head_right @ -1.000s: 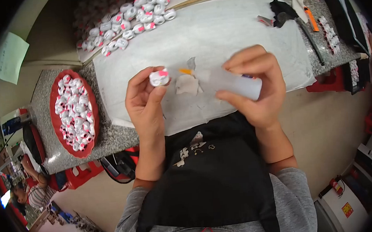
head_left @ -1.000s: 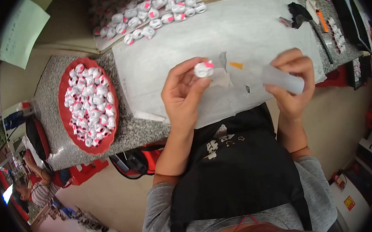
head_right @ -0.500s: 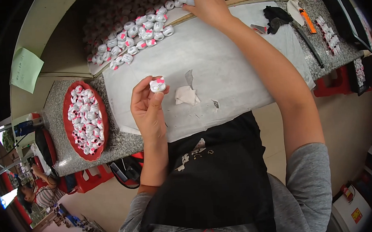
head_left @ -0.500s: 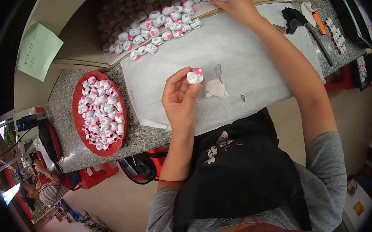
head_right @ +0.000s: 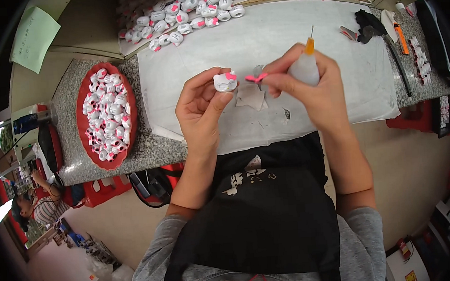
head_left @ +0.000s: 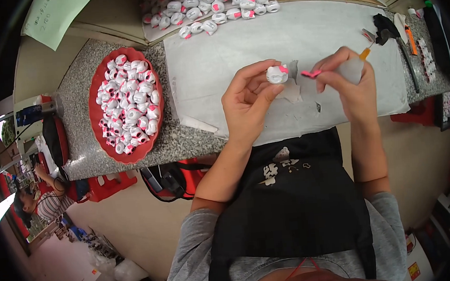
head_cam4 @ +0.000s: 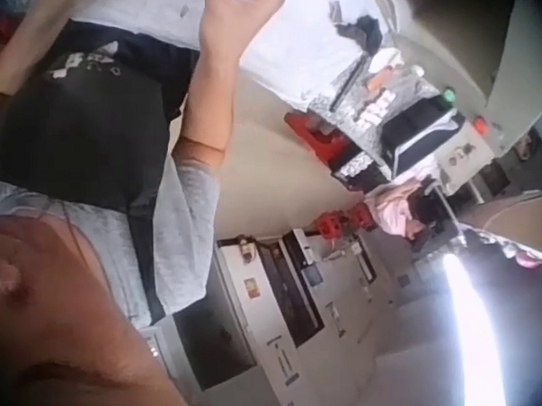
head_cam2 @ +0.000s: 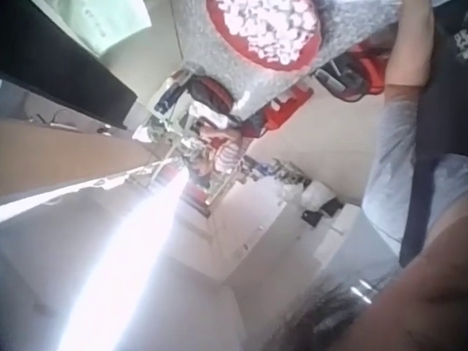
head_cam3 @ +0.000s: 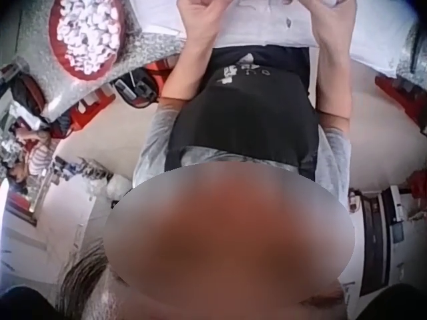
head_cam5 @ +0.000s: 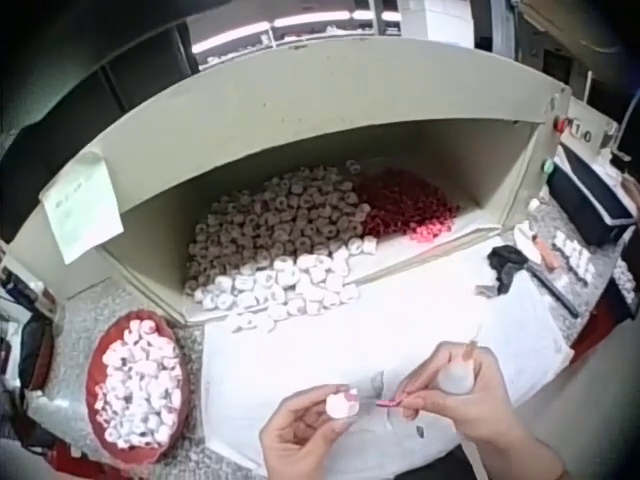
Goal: Gluing small pink bows onto white cat-shaped toy heads at a factory assembly station.
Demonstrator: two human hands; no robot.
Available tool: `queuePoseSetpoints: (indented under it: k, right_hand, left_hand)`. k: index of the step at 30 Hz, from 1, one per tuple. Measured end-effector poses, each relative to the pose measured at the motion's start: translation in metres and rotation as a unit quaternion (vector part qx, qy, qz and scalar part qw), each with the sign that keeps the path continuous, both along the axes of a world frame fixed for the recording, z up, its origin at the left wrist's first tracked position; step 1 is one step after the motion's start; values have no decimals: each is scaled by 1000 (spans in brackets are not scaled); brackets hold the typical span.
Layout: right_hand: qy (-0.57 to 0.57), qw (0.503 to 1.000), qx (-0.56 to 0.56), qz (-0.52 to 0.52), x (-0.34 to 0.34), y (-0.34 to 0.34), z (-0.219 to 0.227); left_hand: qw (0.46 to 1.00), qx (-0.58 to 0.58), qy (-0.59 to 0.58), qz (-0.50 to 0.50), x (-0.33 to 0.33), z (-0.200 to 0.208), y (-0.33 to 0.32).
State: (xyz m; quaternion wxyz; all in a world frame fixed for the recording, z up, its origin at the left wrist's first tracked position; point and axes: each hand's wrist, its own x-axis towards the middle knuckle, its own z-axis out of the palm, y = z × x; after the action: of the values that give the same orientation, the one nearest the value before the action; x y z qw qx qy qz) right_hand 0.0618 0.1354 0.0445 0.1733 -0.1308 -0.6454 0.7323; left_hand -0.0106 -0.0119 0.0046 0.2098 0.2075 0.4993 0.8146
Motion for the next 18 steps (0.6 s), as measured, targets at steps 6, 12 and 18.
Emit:
queuePoseSetpoints:
  k: [6,12,18]
  right_hand:
    - [23,991,-133,22,3,-22,-16]
    - [-1,985,-172,27,2,-23,-19]
    - [-5,983,-183,16,1,-22,-24]
  left_hand:
    - [996,-33,81,19,3,-3,3]
    - [985,-61,157,35,4,-4,5]
    - [978,-74,193,18,4,-4,4]
